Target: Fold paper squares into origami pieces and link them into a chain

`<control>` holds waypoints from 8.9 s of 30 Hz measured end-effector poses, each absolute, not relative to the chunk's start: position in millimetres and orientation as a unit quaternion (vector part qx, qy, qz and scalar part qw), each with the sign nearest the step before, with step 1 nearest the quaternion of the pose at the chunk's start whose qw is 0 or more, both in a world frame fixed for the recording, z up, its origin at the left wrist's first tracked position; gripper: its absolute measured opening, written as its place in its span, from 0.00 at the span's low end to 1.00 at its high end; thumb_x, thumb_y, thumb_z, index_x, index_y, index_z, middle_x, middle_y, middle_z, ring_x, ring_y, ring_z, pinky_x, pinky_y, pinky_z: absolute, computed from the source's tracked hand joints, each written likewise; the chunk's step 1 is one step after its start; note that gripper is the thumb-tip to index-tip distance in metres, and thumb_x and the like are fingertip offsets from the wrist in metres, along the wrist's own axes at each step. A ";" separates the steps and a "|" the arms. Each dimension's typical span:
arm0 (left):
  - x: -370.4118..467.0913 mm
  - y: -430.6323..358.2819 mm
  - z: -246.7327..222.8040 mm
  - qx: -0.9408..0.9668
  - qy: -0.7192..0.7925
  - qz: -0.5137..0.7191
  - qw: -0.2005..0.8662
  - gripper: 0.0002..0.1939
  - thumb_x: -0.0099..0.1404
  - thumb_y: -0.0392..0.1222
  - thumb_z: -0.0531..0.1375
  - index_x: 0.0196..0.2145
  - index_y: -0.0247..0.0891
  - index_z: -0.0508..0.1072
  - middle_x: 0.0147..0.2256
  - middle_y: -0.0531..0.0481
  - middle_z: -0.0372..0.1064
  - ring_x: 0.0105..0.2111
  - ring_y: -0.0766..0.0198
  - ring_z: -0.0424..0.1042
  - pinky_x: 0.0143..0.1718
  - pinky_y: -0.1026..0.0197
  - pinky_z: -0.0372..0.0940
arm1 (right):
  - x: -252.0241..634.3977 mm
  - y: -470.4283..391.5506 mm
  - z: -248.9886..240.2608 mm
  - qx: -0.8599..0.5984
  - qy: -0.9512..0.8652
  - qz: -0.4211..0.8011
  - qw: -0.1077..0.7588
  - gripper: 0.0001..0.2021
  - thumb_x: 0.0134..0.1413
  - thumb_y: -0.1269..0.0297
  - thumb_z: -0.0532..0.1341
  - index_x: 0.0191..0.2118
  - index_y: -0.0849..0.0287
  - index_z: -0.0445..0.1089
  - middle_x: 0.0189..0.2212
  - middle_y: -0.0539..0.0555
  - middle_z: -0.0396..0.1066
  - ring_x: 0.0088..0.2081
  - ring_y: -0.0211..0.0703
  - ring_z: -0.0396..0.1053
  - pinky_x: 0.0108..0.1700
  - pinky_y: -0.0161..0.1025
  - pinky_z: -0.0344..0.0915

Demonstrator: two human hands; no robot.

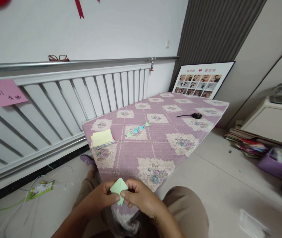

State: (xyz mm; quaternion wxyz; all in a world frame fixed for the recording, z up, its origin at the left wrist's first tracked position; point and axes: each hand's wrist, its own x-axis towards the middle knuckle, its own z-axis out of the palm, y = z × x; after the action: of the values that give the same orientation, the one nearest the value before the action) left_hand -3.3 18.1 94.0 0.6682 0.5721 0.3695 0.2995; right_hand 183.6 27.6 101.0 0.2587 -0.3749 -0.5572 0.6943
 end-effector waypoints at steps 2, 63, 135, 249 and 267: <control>-2.9 19.3 90.2 0.580 0.420 0.306 0.627 0.10 0.53 0.41 0.61 0.32 0.33 0.70 0.26 0.54 0.62 0.27 0.68 0.59 0.30 0.65 0.55 | 182.8 28.9 98.4 -0.400 -0.574 0.659 0.276 0.15 0.48 0.52 0.63 0.31 0.62 0.68 0.25 0.47 0.65 0.26 0.34 0.62 0.29 0.33 0.61; 11.2 44.4 37.7 0.665 0.603 0.284 0.337 0.08 0.58 0.37 0.55 0.35 0.37 0.72 0.34 0.49 0.70 0.35 0.60 0.66 0.39 0.60 0.57 | 183.7 68.5 43.7 -0.524 -0.692 0.412 0.278 0.10 0.52 0.63 0.55 0.23 0.58 0.64 0.20 0.46 0.62 0.25 0.36 0.60 0.28 0.33 0.55; 17.2 30.5 35.7 0.755 0.618 0.107 0.193 0.19 0.66 0.37 0.50 0.54 0.42 0.65 0.48 0.47 0.68 0.48 0.56 0.63 0.52 0.53 0.55 | 198.4 65.0 23.3 -0.538 -0.786 0.176 0.248 0.05 0.48 0.66 0.64 0.33 0.50 0.70 0.42 0.49 0.69 0.47 0.47 0.64 0.51 0.47 0.54; 19.5 62.6 38.3 0.752 0.561 0.117 0.325 0.04 0.58 0.36 0.55 0.30 0.38 0.71 0.31 0.52 0.69 0.33 0.62 0.67 0.36 0.62 0.58 | 192.6 62.1 32.5 -0.548 -0.733 0.344 0.211 0.04 0.43 0.73 0.58 0.25 0.56 0.65 0.23 0.45 0.65 0.27 0.37 0.62 0.30 0.32 0.53; 26.5 32.2 18.5 0.845 0.524 0.084 0.067 0.07 0.67 0.36 0.54 0.35 0.40 0.71 0.35 0.50 0.68 0.38 0.59 0.64 0.41 0.54 0.56 | 200.1 42.0 14.8 -0.489 -0.830 0.139 0.228 0.09 0.47 0.77 0.60 0.31 0.55 0.67 0.35 0.50 0.69 0.40 0.44 0.63 0.43 0.40 0.55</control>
State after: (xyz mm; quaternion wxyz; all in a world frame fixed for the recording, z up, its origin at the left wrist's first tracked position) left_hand 26.5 32.2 18.5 0.0673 0.8447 0.5244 0.0838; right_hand 200.1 42.0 14.8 0.2279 -0.4894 -0.8303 0.1385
